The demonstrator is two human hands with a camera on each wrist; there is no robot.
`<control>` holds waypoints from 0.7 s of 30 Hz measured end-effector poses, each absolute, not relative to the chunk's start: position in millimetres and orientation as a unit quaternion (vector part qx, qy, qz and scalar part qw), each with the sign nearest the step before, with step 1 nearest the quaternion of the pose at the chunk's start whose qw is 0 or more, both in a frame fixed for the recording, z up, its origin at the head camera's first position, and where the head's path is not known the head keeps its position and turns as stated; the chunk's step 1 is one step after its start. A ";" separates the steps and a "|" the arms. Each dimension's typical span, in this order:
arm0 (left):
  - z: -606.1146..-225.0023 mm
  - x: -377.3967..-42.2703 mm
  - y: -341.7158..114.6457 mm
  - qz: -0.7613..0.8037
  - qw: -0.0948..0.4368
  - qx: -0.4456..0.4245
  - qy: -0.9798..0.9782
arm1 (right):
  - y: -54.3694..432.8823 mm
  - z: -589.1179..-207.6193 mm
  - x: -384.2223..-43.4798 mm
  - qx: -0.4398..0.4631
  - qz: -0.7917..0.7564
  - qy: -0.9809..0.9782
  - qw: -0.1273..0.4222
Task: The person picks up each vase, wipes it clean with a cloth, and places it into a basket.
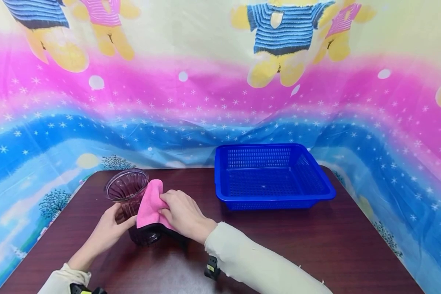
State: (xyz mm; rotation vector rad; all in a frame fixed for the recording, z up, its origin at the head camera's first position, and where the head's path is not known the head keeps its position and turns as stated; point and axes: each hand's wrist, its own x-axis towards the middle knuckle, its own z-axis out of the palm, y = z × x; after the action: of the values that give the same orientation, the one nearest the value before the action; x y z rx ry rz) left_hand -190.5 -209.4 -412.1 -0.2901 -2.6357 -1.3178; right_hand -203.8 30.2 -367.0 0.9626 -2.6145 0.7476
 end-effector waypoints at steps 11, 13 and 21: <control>-413.2 -191.8 -209.7 -0.436 0.095 -0.102 -0.889 | 29.3 -365.5 -204.1 0.332 0.265 -0.896 0.131; -413.4 -191.8 -209.4 -0.437 0.095 -0.101 -0.889 | 29.2 -366.2 -204.5 0.333 0.267 -0.895 0.130; -413.5 -190.8 -208.4 -0.446 0.091 -0.102 -0.885 | 29.2 -369.9 -207.1 0.335 0.262 -0.897 0.119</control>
State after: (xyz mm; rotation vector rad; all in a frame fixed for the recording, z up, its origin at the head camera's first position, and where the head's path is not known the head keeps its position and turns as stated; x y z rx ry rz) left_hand -190.8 -208.4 -413.5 -0.3024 -2.6292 -1.3242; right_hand -207.1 29.2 -369.9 0.9796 -2.6242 0.7650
